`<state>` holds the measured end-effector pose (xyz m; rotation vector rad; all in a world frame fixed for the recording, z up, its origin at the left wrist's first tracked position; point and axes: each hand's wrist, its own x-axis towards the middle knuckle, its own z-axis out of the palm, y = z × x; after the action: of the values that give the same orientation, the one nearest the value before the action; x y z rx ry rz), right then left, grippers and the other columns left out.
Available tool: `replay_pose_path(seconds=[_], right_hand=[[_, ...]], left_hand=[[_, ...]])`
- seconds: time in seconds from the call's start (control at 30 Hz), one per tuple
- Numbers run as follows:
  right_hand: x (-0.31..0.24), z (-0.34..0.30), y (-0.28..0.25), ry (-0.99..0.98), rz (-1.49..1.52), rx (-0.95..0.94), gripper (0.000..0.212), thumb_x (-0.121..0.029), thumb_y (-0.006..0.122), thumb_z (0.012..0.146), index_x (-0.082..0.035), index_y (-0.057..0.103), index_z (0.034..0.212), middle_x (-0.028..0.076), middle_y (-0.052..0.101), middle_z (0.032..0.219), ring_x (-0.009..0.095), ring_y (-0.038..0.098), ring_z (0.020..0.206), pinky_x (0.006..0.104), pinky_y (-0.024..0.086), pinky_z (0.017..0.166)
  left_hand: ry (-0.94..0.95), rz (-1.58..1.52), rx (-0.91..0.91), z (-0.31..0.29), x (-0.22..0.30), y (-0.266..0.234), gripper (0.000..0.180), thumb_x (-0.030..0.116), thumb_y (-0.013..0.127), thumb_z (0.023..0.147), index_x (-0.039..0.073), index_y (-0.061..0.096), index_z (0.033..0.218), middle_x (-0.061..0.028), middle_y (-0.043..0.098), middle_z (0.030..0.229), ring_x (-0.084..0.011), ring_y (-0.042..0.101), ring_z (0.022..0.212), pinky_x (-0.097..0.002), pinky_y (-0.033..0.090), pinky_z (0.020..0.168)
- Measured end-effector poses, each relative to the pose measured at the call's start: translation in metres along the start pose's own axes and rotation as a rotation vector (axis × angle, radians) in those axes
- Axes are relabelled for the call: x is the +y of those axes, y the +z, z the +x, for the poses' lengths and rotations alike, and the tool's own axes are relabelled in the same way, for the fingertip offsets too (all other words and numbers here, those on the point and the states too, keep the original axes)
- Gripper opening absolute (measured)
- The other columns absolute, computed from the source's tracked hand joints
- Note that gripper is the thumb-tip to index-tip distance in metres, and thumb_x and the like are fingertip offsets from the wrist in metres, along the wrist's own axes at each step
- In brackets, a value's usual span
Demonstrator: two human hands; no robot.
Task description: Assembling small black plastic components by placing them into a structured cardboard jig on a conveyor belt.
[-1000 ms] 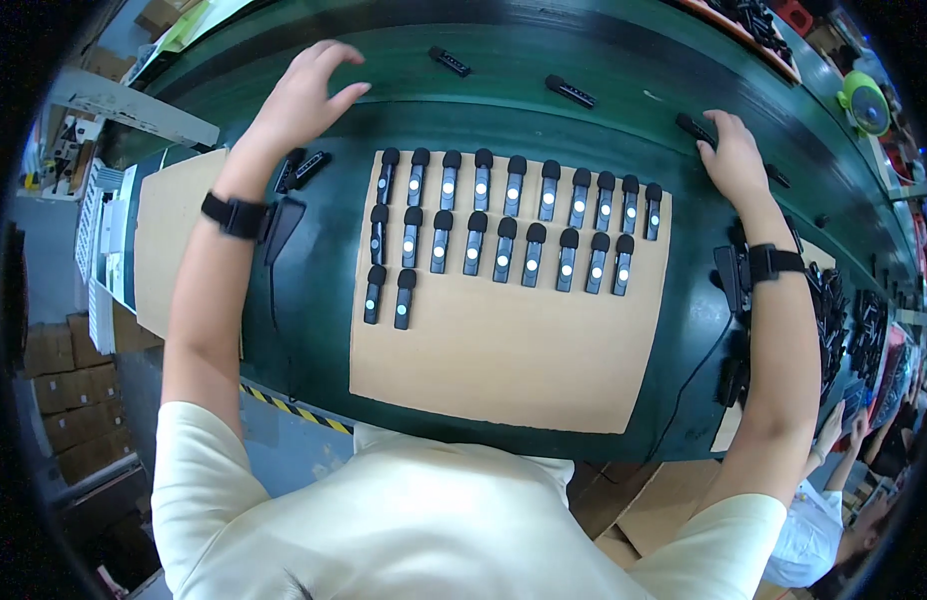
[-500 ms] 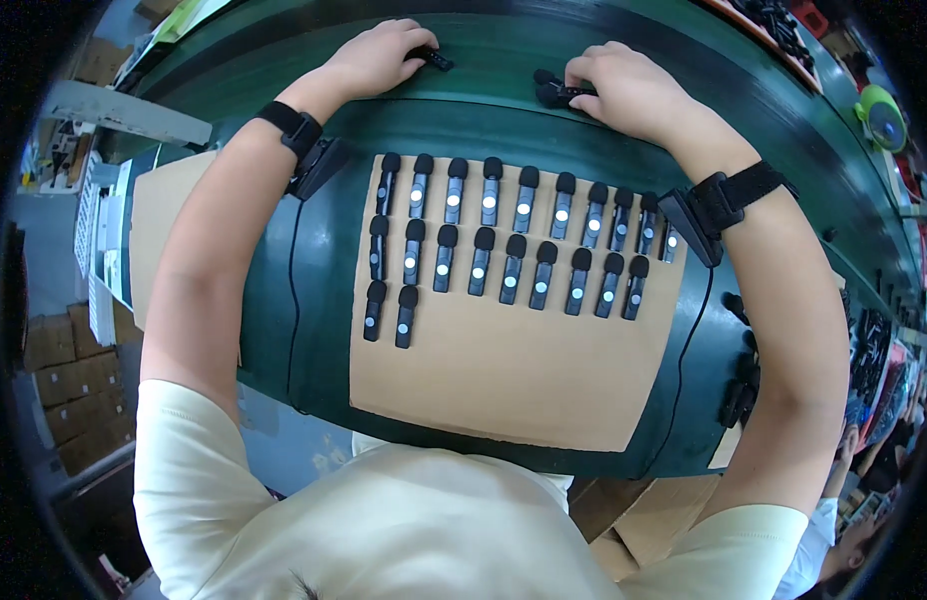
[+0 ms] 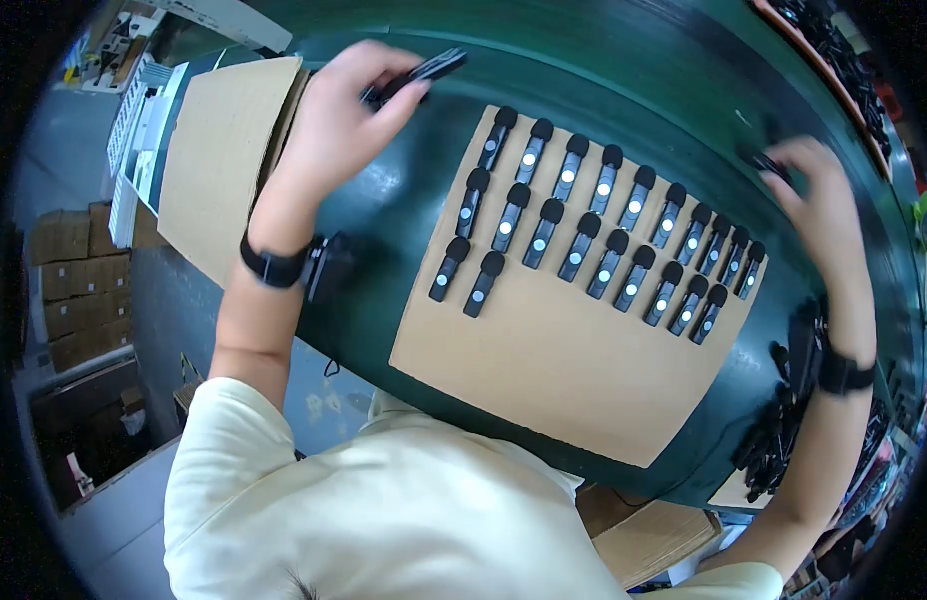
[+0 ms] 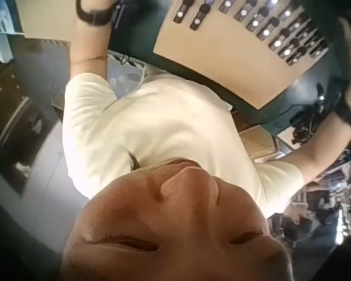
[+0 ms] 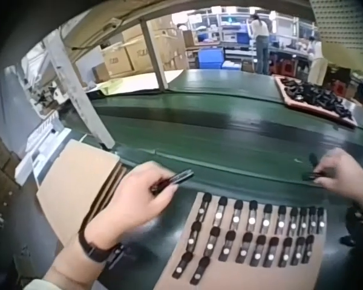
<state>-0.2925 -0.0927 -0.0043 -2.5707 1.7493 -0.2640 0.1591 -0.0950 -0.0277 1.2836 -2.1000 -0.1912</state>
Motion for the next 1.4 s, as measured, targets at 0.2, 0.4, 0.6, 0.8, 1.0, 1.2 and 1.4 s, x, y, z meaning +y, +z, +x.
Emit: replay_pose_path(seconds=[0.2, 0.4, 0.6, 0.8, 1.0, 1.2, 1.4], right_hand=[[0.051, -0.138, -0.022, 0.31, -0.175, -0.044, 0.023, -0.007, 0.069, 0.085, -0.001, 0.063, 0.106, 0.017, 0.063, 0.108, 0.034, 0.059, 0.108, 0.0384, 0.045, 0.096], [0.052, -0.212, -0.004, 0.516, -0.321, -0.115, 0.024, -0.008, 0.066, 0.086, -0.001, 0.063, 0.109, 0.018, 0.061, 0.115, 0.038, 0.056, 0.11, 0.0395, 0.045, 0.096], [0.023, -0.221, 0.007, 0.511, -0.16, 0.046, 0.03, -0.007, 0.063, 0.089, -0.001, 0.06, 0.118, 0.018, 0.057, 0.127, 0.036, 0.055, 0.116, 0.0395, 0.045, 0.098], [-0.057, -0.2, 0.012, 0.577, 0.125, 0.123, 0.028, -0.002, 0.061, 0.09, -0.001, 0.059, 0.118, 0.016, 0.056, 0.13, 0.032, 0.055, 0.119, 0.0382, 0.043, 0.1], [-0.084, -0.209, 0.02, 0.38, 0.026, 0.133, 0.028, 0.001, 0.058, 0.092, 0.0, 0.059, 0.12, 0.013, 0.055, 0.132, 0.025, 0.058, 0.113, 0.032, 0.046, 0.095], [-0.092, -0.212, 0.023, 0.413, 0.067, 0.119, 0.028, 0.004, 0.057, 0.091, 0.0, 0.059, 0.119, 0.013, 0.055, 0.132, 0.026, 0.057, 0.116, 0.033, 0.046, 0.096], [-0.103, -0.206, 0.02, 0.44, 0.161, 0.125, 0.027, 0.003, 0.059, 0.088, -0.002, 0.06, 0.114, 0.016, 0.056, 0.13, 0.033, 0.054, 0.12, 0.0391, 0.042, 0.102]], left_hand=[[-0.183, 0.128, -0.099, -0.092, -0.016, -0.017, 0.02, 0.012, 0.073, 0.08, 0.003, 0.067, 0.097, -0.0107, 0.064, 0.086, -0.0281, 0.063, 0.081, -0.0373, 0.051, 0.075], [-0.178, 0.197, -0.115, -0.102, -0.023, -0.018, 0.024, 0.011, 0.074, 0.079, 0.005, 0.063, 0.099, -0.0099, 0.063, 0.092, -0.0276, 0.062, 0.087, -0.0375, 0.049, 0.079], [0.359, 0.104, -0.148, -0.062, 0.001, -0.01, 0.023, 0.009, 0.073, 0.074, 0.01, 0.065, 0.095, -0.0079, 0.062, 0.102, -0.0275, 0.059, 0.102, -0.0389, 0.048, 0.087], [0.631, 0.036, -0.3, -0.047, 0.017, 0.013, 0.02, 0.006, 0.068, 0.074, 0.009, 0.065, 0.093, -0.0092, 0.061, 0.116, -0.0294, 0.058, 0.11, -0.0423, 0.047, 0.094], [0.776, 0.084, -0.338, -0.045, 0.01, 0.027, 0.017, 0.007, 0.064, 0.074, 0.011, 0.064, 0.091, -0.0093, 0.06, 0.118, -0.0285, 0.057, 0.111, -0.0415, 0.046, 0.099], [0.744, 0.041, -0.329, -0.043, 0.006, 0.023, 0.022, 0.006, 0.068, 0.071, 0.011, 0.064, 0.092, -0.0093, 0.061, 0.118, -0.0278, 0.057, 0.113, -0.0411, 0.045, 0.1], [0.544, -0.24, -0.351, -0.043, 0.009, 0.02, 0.028, 0.0, 0.071, 0.072, 0.009, 0.065, 0.097, -0.0082, 0.064, 0.113, -0.0287, 0.059, 0.109, -0.0417, 0.044, 0.101]])
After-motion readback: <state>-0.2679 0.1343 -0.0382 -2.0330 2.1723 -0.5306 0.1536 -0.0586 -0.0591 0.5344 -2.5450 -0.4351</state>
